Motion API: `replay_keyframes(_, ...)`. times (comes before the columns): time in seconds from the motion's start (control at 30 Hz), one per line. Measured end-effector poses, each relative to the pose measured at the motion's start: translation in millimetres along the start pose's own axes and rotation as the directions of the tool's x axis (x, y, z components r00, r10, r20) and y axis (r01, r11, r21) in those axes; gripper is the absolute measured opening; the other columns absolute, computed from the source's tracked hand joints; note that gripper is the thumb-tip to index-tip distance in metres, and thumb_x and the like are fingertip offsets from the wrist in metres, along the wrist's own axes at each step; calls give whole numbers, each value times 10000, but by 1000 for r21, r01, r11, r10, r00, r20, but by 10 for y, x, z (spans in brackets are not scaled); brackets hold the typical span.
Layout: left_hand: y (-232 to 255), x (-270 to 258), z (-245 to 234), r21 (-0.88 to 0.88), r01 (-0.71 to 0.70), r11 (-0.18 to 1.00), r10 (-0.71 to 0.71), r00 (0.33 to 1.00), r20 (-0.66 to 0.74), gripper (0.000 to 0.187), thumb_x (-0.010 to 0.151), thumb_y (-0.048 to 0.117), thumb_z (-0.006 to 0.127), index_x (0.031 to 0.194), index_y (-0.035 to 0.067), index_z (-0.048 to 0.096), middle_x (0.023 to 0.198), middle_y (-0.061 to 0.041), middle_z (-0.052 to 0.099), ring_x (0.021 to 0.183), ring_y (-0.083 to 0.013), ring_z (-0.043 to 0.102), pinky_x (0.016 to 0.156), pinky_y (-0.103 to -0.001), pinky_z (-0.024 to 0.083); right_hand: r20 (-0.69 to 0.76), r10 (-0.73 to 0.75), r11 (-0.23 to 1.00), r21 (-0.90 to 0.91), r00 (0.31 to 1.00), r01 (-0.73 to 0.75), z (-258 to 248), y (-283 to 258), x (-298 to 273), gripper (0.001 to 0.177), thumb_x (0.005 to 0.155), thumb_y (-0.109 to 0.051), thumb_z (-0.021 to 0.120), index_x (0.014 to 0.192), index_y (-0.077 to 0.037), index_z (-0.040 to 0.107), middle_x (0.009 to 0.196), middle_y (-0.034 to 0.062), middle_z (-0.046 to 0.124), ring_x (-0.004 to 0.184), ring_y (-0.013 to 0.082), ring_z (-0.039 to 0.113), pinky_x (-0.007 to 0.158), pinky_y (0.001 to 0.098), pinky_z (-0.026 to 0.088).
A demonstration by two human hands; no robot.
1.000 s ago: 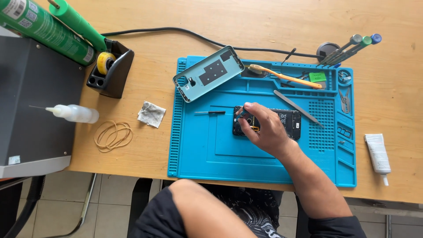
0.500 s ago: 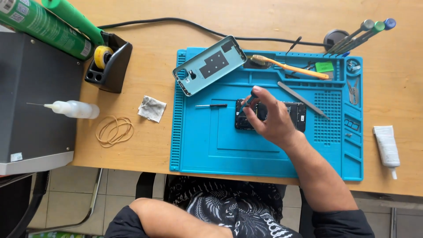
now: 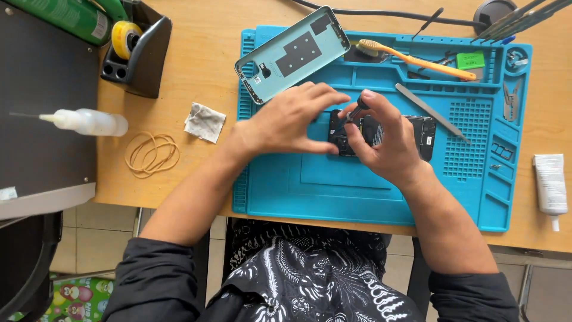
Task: The person uses a screwdriver to remove screws from the internal frame of a disassembled smartphone. They then use their fingers to lift and disconnect a small ribbon cable from the motherboard before continuing to unscrew additional components.
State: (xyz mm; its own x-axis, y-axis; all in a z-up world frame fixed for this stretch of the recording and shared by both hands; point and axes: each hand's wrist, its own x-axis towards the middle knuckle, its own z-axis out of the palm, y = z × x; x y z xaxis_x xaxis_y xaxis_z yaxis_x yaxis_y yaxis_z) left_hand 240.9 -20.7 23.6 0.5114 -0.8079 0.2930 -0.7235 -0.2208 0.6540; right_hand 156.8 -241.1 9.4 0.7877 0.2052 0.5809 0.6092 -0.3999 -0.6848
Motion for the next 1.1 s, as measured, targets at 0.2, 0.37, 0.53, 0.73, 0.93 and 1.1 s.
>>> replay_keyframes(0.2, -33, -49, 199, 338, -60, 939, 76, 997, -34, 877, 664, 602, 934, 1337, 143, 610, 1166, -19, 539, 971, -227, 533, 741, -355, 424, -18, 30, 1000, -5, 999, -31, -8, 25, -62, 631, 944, 54, 762, 1478, 20, 428, 1040, 216, 734, 847, 370, 742, 766, 484, 598)
replay_keyframes(0.37, -46, -49, 179, 339, -70, 938, 65, 998, 27, 840, 700, 655, 927, 1315, 172, 622, 1181, -21, 511, 1029, -211, 500, 785, -334, 437, -1, 2, 999, -36, 1000, -2, -7, 3, -33, 660, 908, 65, 814, 1446, 21, 435, 999, 230, 736, 805, 375, 734, 717, 486, 598)
replay_keyframes(0.53, -32, -41, 153, 339, -68, 938, 58, 997, 41, 816, 707, 660, 924, 1294, 172, 635, 1177, -20, 495, 1046, -214, 487, 790, -335, 430, 25, -2, 999, -44, 1000, 3, -74, 10, -52, 636, 941, 54, 799, 1450, 0, 422, 988, 236, 735, 768, 359, 702, 683, 467, 578)
replay_keyframes(0.73, -11, -37, 137, 334, -66, 940, 50, 997, 55, 807, 717, 659, 926, 1291, 165, 649, 1169, -20, 483, 1047, -212, 474, 783, -335, 420, 12, -59, 995, -81, 998, 59, -58, 77, -87, 621, 922, 40, 845, 1402, 1, 454, 937, 216, 741, 700, 322, 658, 610, 441, 546)
replay_keyframes(0.93, -39, -38, 156, 330, -72, 941, 53, 996, 66, 800, 734, 651, 920, 1309, 172, 638, 1174, -25, 479, 1049, -214, 472, 784, -337, 424, 19, -62, 996, -56, 998, 63, -34, -142, 98, 589, 955, 45, 801, 1406, -19, 426, 996, 207, 742, 783, 348, 699, 687, 458, 574)
replay_keyframes(1.1, -46, -45, 172, 346, -75, 935, 55, 996, 68, 845, 726, 666, 924, 1347, 186, 611, 1186, -16, 475, 1046, -210, 474, 783, -338, 428, 14, -30, 998, -57, 999, 30, -8, -122, 26, 546, 952, 80, 786, 1378, 23, 449, 1010, 232, 768, 812, 375, 751, 724, 447, 596)
